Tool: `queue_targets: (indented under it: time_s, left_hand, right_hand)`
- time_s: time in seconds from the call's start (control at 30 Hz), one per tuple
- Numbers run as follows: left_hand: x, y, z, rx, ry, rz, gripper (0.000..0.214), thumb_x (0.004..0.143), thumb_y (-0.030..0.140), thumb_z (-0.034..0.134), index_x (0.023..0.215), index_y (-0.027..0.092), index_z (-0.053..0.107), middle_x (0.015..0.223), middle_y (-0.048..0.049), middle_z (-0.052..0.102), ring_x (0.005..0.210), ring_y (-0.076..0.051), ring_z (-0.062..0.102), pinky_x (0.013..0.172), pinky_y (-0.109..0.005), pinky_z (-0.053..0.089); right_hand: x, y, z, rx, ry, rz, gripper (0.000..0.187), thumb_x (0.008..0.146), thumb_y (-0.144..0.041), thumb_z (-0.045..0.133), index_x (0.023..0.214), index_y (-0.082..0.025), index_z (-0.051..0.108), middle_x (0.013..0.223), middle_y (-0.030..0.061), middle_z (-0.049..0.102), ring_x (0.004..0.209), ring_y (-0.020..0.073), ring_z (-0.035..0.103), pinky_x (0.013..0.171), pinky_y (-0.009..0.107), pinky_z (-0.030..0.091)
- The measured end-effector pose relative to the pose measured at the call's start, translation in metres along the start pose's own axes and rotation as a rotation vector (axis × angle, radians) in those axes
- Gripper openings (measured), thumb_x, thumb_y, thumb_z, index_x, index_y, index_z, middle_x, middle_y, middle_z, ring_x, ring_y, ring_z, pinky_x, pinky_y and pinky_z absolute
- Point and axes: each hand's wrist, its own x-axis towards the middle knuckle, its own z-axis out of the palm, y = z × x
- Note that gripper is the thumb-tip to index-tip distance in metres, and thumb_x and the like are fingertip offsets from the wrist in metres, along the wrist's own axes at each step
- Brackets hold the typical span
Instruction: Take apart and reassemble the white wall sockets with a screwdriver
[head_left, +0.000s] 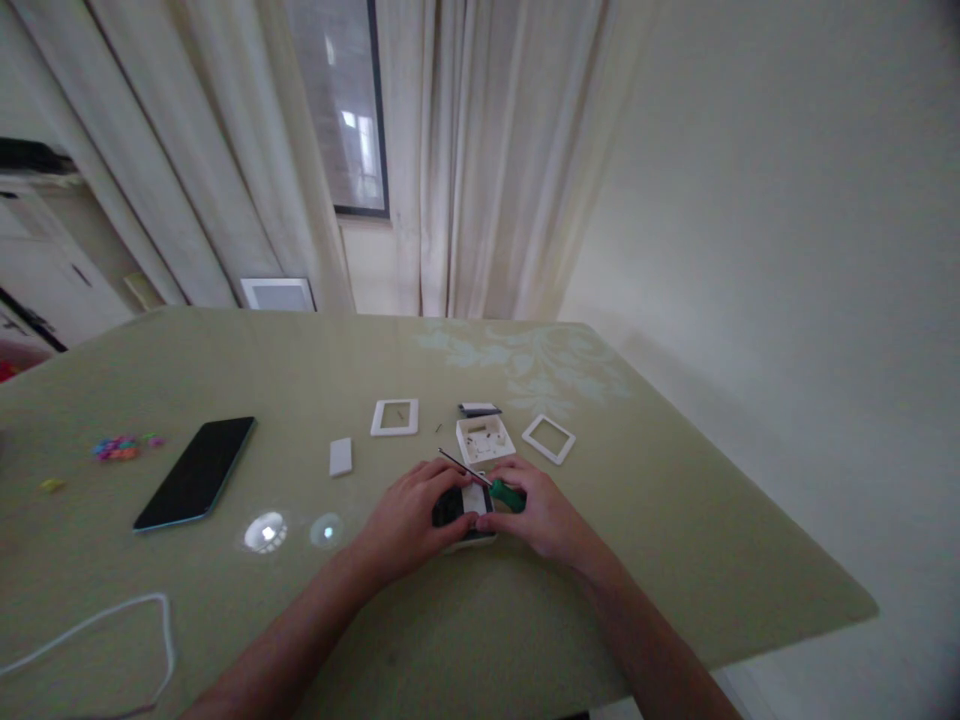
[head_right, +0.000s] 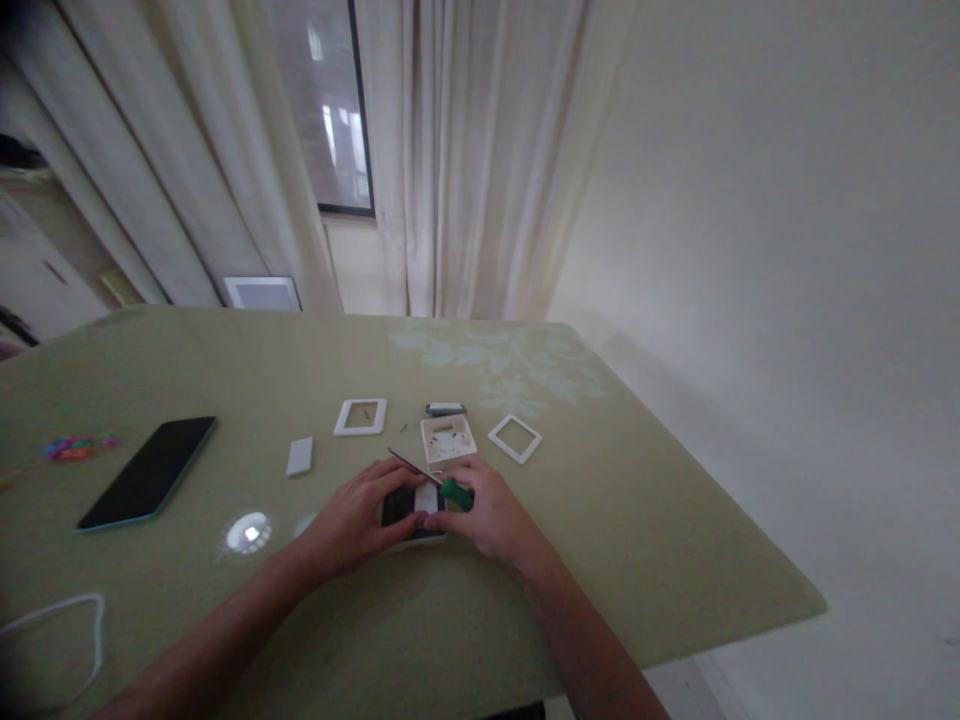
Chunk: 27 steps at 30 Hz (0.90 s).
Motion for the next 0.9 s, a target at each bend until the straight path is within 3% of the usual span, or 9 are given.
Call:
queue_targets:
  time_s: [0.17, 0.33, 0.43, 0.53, 0.6, 0.67, 0.8, 0.9]
  left_hand:
    - [-0.001, 0.002, 0.001, -0.006, 0.006, 0.002, 0.034, 0.093, 0.035, 0.072, 0.126, 0.026, 0.071, 0.13, -0.0093, 0.073, 0.12, -0.031, 0.067, 0.105, -0.049, 0.054]
    - [0.0, -0.002, -0.003, -0.042, 0.015, 0.032, 0.033, 0.1, 0.039, 0.063, 0.13, 0.027, 0.071, 0.132, -0.0096, 0.074, 0.123, -0.03, 0.068, 0.109, -0.047, 0.053]
    - [0.001, -0.034, -0.022, -0.03, 0.123, -0.09, 0.042, 0.103, 0.045, 0.052, 0.135, 0.023, 0.069, 0.135, -0.0118, 0.074, 0.123, -0.03, 0.069, 0.109, -0.048, 0.053]
    - [-0.007, -0.085, -0.05, 0.18, 0.213, -0.262, 0.047, 0.097, 0.046, 0.053, 0.133, 0.02, 0.07, 0.138, -0.0134, 0.073, 0.132, -0.035, 0.064, 0.117, -0.053, 0.046]
    - [-0.015, -0.116, -0.067, 0.31, 0.178, -0.336, 0.052, 0.088, 0.044, 0.059, 0.133, 0.02, 0.07, 0.142, -0.0138, 0.071, 0.138, -0.037, 0.059, 0.121, -0.055, 0.041]
    - [-0.022, -0.134, -0.078, 0.334, 0.11, -0.363, 0.056, 0.085, 0.048, 0.059, 0.131, 0.019, 0.071, 0.141, -0.0149, 0.071, 0.133, -0.038, 0.064, 0.117, -0.053, 0.046]
    - [-0.026, -0.134, -0.087, 0.291, 0.04, -0.363, 0.058, 0.084, 0.054, 0.058, 0.128, 0.019, 0.074, 0.126, -0.0155, 0.077, 0.112, -0.035, 0.074, 0.104, -0.047, 0.056]
    - [-0.031, -0.124, -0.094, 0.203, -0.049, -0.378, 0.062, 0.073, 0.057, 0.071, 0.123, 0.022, 0.077, 0.134, -0.0149, 0.074, 0.12, -0.037, 0.072, 0.107, -0.047, 0.056]
  right_hand:
    - [-0.001, 0.004, 0.003, 0.03, 0.017, 0.013, 0.053, 0.071, -0.044, 0.095, 0.116, -0.022, 0.078, 0.116, 0.0075, 0.072, 0.111, 0.0281, 0.067, 0.102, 0.043, 0.051]
    - [0.0, 0.005, 0.002, 0.036, 0.014, -0.03, 0.051, 0.074, -0.044, 0.094, 0.118, -0.023, 0.078, 0.123, 0.0087, 0.071, 0.118, 0.0284, 0.066, 0.11, 0.045, 0.048]
    - [0.001, 0.004, 0.001, 0.02, 0.016, -0.01, 0.05, 0.074, -0.042, 0.094, 0.118, -0.023, 0.079, 0.125, 0.0095, 0.069, 0.12, 0.0287, 0.065, 0.114, 0.046, 0.046]
    - [0.001, 0.004, 0.001, 0.012, 0.013, -0.014, 0.049, 0.075, -0.042, 0.093, 0.119, -0.023, 0.079, 0.127, 0.0096, 0.068, 0.121, 0.0278, 0.065, 0.115, 0.046, 0.045]
    - [0.001, 0.005, 0.002, 0.015, 0.014, -0.013, 0.049, 0.074, -0.042, 0.093, 0.118, -0.023, 0.08, 0.126, 0.0094, 0.068, 0.12, 0.0277, 0.065, 0.114, 0.045, 0.045]
    - [0.0, 0.005, 0.002, 0.011, 0.009, 0.0, 0.05, 0.072, -0.042, 0.094, 0.117, -0.023, 0.08, 0.126, 0.0095, 0.068, 0.12, 0.028, 0.065, 0.113, 0.045, 0.046]
    - [0.0, 0.003, 0.003, -0.005, 0.01, 0.006, 0.051, 0.072, -0.043, 0.094, 0.116, -0.023, 0.079, 0.127, 0.0098, 0.067, 0.12, 0.0278, 0.065, 0.112, 0.045, 0.047]
    - [-0.001, 0.001, 0.004, 0.004, 0.014, 0.012, 0.052, 0.073, -0.041, 0.094, 0.119, -0.022, 0.078, 0.129, 0.0102, 0.067, 0.121, 0.0272, 0.065, 0.113, 0.045, 0.046]
